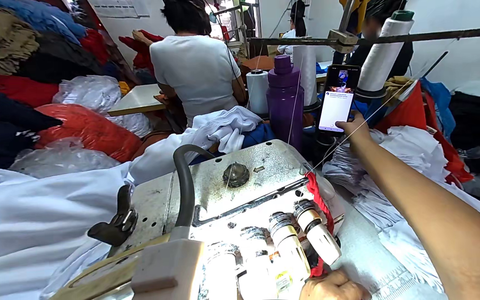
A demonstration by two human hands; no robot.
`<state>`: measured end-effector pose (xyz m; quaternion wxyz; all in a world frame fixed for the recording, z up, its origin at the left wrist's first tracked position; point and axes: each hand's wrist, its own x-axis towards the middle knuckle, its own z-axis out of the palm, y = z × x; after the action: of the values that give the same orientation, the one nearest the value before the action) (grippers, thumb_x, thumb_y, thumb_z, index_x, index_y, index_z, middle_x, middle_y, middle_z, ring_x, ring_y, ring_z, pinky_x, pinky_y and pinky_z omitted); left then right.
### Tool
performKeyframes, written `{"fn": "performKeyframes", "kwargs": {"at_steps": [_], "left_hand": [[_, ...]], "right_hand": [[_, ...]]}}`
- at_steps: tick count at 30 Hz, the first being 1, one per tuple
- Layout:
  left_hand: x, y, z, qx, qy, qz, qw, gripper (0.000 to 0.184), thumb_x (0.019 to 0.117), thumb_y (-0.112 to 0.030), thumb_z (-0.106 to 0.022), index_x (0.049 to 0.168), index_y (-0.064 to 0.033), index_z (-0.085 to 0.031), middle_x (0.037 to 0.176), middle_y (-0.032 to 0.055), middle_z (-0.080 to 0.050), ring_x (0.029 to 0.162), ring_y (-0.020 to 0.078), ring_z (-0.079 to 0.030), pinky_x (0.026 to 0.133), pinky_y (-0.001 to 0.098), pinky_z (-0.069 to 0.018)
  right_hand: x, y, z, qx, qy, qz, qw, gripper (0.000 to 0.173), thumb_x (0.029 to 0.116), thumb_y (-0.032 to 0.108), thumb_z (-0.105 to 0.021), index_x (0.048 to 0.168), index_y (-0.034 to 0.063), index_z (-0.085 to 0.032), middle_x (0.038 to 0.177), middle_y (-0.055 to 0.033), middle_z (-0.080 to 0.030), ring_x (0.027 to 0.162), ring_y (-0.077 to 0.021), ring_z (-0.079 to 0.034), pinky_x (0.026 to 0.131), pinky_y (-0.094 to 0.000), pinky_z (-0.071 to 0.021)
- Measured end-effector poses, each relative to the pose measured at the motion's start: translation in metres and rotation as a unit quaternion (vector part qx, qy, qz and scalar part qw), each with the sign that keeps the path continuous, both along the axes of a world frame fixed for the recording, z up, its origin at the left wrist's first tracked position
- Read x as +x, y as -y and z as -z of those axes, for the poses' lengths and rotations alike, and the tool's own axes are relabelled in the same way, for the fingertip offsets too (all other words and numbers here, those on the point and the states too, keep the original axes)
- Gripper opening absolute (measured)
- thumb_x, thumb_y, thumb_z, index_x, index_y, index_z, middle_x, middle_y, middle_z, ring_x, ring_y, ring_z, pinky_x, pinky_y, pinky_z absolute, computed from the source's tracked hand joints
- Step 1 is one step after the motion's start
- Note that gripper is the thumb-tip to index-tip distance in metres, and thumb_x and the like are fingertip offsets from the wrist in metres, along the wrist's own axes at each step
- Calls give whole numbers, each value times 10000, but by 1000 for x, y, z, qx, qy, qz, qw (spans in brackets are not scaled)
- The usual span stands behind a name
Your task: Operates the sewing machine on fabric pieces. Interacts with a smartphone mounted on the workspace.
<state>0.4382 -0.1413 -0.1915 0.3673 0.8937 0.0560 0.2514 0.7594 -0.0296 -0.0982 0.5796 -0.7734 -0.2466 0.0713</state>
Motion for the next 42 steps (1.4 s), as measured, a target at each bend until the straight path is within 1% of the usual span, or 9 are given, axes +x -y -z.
{"fn": "performKeyframes", "kwargs": {"at_steps": [11, 16, 21, 25, 29, 31, 35, 39, 42], "left_hand": [[0, 0, 1, -2, 1, 0, 1000, 170, 916, 16, -608, 938, 7, -776, 864, 174, -741, 800, 292, -746, 693, 411, -592], [0, 0, 2, -3, 4, 1, 1000, 170, 919, 14, -609, 940, 5, -777, 859, 175, -740, 792, 294, -744, 695, 416, -592], [0, 1, 0, 0, -1, -2, 1000, 174, 914, 17, -607, 936, 5, -779, 848, 176, -735, 774, 300, -739, 681, 427, -590], [0, 0, 0, -1, -4, 0, 1000, 179, 915, 18, -603, 941, 3, -780, 852, 176, -735, 776, 303, -739, 680, 429, -589], [0, 0, -1, -4, -5, 1, 1000, 180, 921, 15, -599, 946, 8, -777, 866, 181, -738, 789, 305, -742, 690, 435, -590], [0, 0, -1, -2, -3, 0, 1000, 177, 920, 13, -599, 940, 6, -776, 860, 178, -737, 781, 302, -741, 684, 431, -589], [0, 0, 1, 0, -3, 1, 1000, 179, 918, 13, -601, 944, 3, -777, 859, 175, -737, 775, 303, -740, 678, 430, -588], [1, 0, 2, 3, -1, -1, 1000, 183, 925, 11, -597, 947, 5, -779, 859, 178, -738, 781, 304, -741, 688, 427, -589], [0, -1, 0, -5, -4, 4, 1000, 182, 926, 16, -594, 955, 17, -774, 879, 193, -738, 796, 317, -742, 700, 433, -590]], "right_hand": [[-1, 1, 0, -10, 6, -8, 1000, 758, 892, 19, -734, 1543, -24, -348, 1395, -313, -549, 1295, -431, -544, 1069, -572, -423], [-4, 3, -5, -20, 2, 12, 1000, 671, 970, 108, -665, 1552, -15, -355, 1435, -328, -500, 1308, -447, -510, 1063, -590, -398], [-3, 3, -2, 10, 5, 14, 1000, 647, 991, 132, -635, 1545, -42, -351, 1431, -331, -498, 1283, -447, -515, 1033, -586, -410], [-4, 4, -3, 22, 10, 21, 999, 642, 1007, 172, -627, 1545, -39, -349, 1437, -332, -492, 1314, -436, -503, 1067, -571, -398], [-7, 3, -3, 26, 49, 15, 998, 686, 1009, 248, -638, 1556, -35, -335, 1452, -341, -471, 1337, -474, -473, 1090, -605, -377], [-11, 1, -2, 20, 67, 19, 997, 687, 1008, 251, -640, 1561, -20, -336, 1461, -330, -467, 1336, -460, -483, 1090, -592, -388], [-20, -1, -6, 15, 99, 37, 994, 773, 982, 247, -684, 1584, -27, -283, 1549, -353, -342, 1421, -476, -385, 1140, -570, -342], [-24, -8, -6, 22, 129, 56, 990, 890, 927, 255, -755, 1589, -45, -242, 1554, -370, -299, 1421, -498, -359, 1137, -561, -353], [-29, -17, -10, 4, 142, 79, 987, 954, 900, 272, -783, 1613, 0, -211, 1583, -345, -261, 1411, -491, -377, 1101, -561, -396]]}}
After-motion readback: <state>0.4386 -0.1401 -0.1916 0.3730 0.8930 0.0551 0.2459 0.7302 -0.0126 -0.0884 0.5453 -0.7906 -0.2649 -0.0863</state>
